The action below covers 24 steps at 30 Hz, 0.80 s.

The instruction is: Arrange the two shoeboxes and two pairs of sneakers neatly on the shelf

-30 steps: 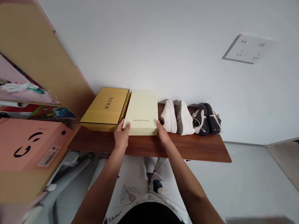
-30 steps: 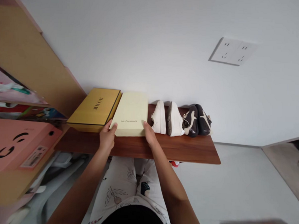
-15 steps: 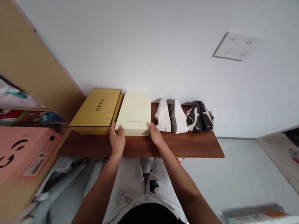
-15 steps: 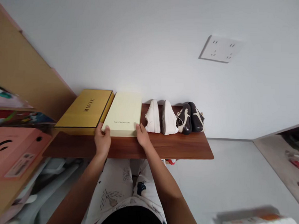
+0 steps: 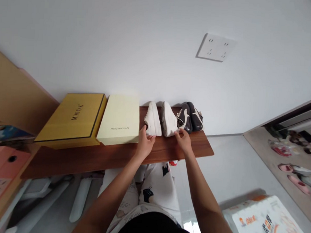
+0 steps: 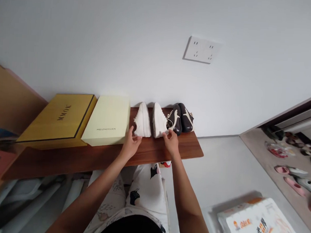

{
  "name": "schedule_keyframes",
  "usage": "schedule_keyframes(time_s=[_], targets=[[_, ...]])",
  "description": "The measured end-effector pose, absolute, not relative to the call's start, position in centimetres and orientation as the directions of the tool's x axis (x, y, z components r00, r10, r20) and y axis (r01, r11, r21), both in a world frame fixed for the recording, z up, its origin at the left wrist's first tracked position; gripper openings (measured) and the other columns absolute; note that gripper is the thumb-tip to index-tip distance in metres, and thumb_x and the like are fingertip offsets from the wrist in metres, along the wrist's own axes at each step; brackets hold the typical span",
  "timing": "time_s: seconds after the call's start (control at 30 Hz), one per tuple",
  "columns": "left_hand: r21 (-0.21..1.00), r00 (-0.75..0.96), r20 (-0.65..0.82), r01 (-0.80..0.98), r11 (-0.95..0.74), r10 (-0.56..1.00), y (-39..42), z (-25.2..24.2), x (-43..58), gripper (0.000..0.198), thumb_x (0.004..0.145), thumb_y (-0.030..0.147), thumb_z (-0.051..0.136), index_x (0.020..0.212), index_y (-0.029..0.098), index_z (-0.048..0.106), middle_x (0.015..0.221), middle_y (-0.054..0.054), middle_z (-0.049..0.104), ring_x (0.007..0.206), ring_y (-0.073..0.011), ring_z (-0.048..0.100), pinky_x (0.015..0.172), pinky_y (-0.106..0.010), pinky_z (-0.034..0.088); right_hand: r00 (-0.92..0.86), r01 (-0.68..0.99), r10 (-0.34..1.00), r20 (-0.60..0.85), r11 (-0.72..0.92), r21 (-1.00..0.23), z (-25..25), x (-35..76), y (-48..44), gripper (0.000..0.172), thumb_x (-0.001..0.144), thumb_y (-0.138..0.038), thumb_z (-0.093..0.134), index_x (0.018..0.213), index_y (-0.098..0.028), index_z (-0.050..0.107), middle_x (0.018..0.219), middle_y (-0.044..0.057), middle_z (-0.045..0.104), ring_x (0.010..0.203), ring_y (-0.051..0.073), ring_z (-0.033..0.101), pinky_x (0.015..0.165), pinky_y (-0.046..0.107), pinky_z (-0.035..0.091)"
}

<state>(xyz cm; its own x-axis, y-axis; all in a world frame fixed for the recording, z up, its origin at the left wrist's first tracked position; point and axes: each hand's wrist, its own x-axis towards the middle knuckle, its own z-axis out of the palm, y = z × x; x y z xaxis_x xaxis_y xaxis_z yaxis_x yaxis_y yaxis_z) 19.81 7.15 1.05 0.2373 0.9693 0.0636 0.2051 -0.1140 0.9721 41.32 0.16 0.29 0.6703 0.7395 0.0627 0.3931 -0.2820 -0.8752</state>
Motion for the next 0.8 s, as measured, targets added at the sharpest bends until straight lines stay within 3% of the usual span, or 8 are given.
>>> schedule_keyframes(time_s=[0.07,0.17,0.33,0.47,0.53,0.6,0.7,0.8], targets=[[0.973,0.206,-0.023,0.23,-0.026,0.978,8.0,0.4,21.0,0.081,0.084,0.028,0.073,0.152,0.012,0.033,0.153,-0.027,0.037,0.105,-0.0233,0.069,0.093,-0.036,0.056,0.628,0.448,0.776,0.064,-0.293,-0.845,0.0,41.6,0.3,0.068,0.082,-0.058,0.065,0.132,-0.011,0.059,0.128,0.018,0.061,0.107,0.027,0.064,0.103,0.042,0.049],[0.973,0.176,-0.072,0.229,0.03,0.982,9.0,-0.5,22.1,0.085,0.077,0.026,0.081,0.147,0.008,0.038,0.147,-0.027,0.046,0.116,-0.027,0.065,0.099,-0.035,0.052,0.593,0.501,0.803,0.059,-0.31,-0.808,-0.1,41.6,0.6,0.072,0.077,-0.053,0.073,0.134,-0.013,0.056,0.13,0.018,0.055,0.105,0.025,0.064,0.103,0.04,0.049],[0.966,0.162,-0.093,0.254,0.05,0.982,9.6,-1.5,22.4,0.067,0.074,0.024,0.084,0.129,0.01,0.05,0.121,-0.019,0.066,0.112,-0.0261,0.065,0.098,-0.038,0.05,0.572,0.544,0.82,0.03,-0.352,-0.762,-0.1,41.4,1.9,0.074,0.063,-0.043,0.085,0.126,-0.014,0.058,0.129,0.016,0.053,0.104,0.024,0.064,0.097,0.038,0.052],[0.915,0.146,-0.1,0.401,0.033,0.984,9.9,-0.7,22.2,0.056,0.072,0.028,0.084,0.115,0.012,0.053,0.11,-0.013,0.068,0.104,-0.026,0.066,0.092,-0.038,0.05,0.488,0.411,0.868,-0.092,-0.321,-0.853,-0.2,41.5,2.9,0.066,0.06,-0.044,0.086,0.114,-0.018,0.057,0.091,0.002,0.066,0.082,0.02,0.066,0.08,0.036,0.057],[0.871,0.161,-0.093,0.492,0.002,0.983,10.0,0.1,22.1,0.054,0.072,0.031,0.084,0.113,0.013,0.053,0.107,-0.012,0.068,0.1,-0.0264,0.067,0.088,-0.037,0.05,0.4,0.292,0.903,-0.158,-0.289,-0.912,0.0,41.9,3.3,0.063,0.061,-0.044,0.085,0.11,-0.018,0.056,0.07,-0.004,0.063,0.066,0.017,0.063,0.068,0.032,0.055],[0.809,0.187,-0.077,0.586,-0.049,0.979,10.1,1.0,22.0,0.055,0.073,0.033,0.083,0.113,0.014,0.052,0.107,-0.013,0.068,0.101,-0.0279,0.067,0.086,-0.036,0.05,0.346,0.28,0.929,-0.136,-0.24,-0.93,0.5,42.3,3.5,0.061,0.06,-0.043,0.086,0.106,-0.017,0.057,0.064,-0.006,0.061,0.062,0.015,0.06,0.064,0.029,0.053],[0.673,0.245,-0.024,0.721,-0.165,0.969,9.7,2.5,22.0,0.052,0.077,0.032,0.08,0.117,0.015,0.051,0.117,-0.017,0.067,0.109,-0.0318,0.066,0.087,-0.037,0.049,0.327,0.505,0.945,-0.029,-0.201,-0.84,1.7,43.0,3.7,0.055,0.063,-0.043,0.084,0.107,-0.018,0.062,0.071,-0.006,0.064,0.069,0.014,0.061,0.071,0.027,0.051],[0.509,0.343,-0.001,0.809,-0.295,0.939,8.9,3.8,22.4,0.043,0.085,0.028,0.074,0.119,0.015,0.051,0.121,-0.021,0.064,0.113,-0.0338,0.065,0.089,-0.037,0.048,0.299,0.753,0.954,0.019,-0.224,-0.619,3.1,43.0,3.8,0.045,0.072,-0.04,0.08,0.11,-0.021,0.065,0.08,-0.003,0.068,0.08,0.017,0.064,0.075,0.027,0.047]])
